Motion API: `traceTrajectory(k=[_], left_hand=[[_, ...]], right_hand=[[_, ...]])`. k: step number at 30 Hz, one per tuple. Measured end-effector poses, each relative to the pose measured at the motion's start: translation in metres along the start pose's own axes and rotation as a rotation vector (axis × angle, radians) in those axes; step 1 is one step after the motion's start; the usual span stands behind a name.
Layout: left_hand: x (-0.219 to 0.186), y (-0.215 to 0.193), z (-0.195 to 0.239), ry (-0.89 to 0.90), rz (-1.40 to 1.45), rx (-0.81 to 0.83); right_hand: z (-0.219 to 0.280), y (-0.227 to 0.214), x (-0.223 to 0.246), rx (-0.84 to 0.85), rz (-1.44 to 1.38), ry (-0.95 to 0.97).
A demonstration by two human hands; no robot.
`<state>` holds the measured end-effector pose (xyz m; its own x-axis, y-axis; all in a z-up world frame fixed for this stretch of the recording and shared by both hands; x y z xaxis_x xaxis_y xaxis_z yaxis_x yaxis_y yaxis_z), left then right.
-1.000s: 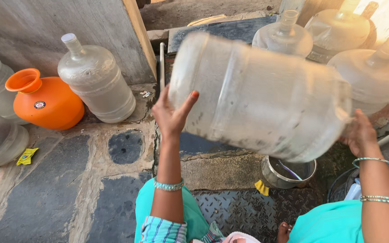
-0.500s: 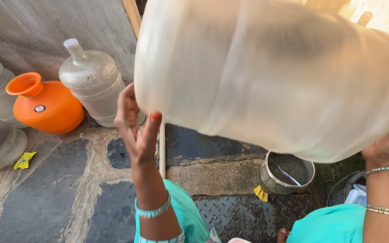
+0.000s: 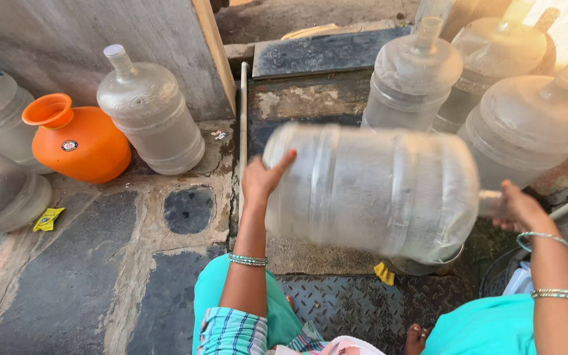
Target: The person scrubs the exterior of a large plastic water dispenser bottle with a yellow sponge, then rinses it by shaking water inside and pouring it out. Finally, the person pours water from a blue pitcher into the bottle.
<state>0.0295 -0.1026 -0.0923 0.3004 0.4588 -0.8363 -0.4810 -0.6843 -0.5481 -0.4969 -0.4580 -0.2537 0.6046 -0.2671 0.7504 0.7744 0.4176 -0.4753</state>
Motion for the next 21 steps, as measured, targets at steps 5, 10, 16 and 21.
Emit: traceTrajectory(k=[5,10,16,21], left_hand=[[0.013,0.006,-0.007,-0.055,-0.018,0.138],[-0.071,-0.088,0.047,0.69,1.043,0.242],[-0.128,-0.136,0.138,1.278,0.543,-0.197],[-0.115,-0.111,0.117,0.973,0.539,-0.072]], right_hand=[[0.004,-0.015,0.013,-0.054,-0.054,-0.053],[0.038,-0.072,0.096,-0.069,-0.585,-0.697],[0.04,-0.045,0.14,-0.019,-0.753,-0.837],[0.015,-0.029,0.096,-0.029,-0.608,-0.59]])
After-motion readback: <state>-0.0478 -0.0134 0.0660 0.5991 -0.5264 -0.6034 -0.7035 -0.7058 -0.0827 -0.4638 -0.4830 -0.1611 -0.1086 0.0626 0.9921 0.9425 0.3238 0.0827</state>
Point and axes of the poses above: each hand's wrist, its own z-axis away from the middle knuckle, its own y-axis out of the palm, x = y × z, the point moved 5 cm from there along -z, towards the middle knuckle, and after that the axes turned 7 degrees about z, right-handed, at the moved point
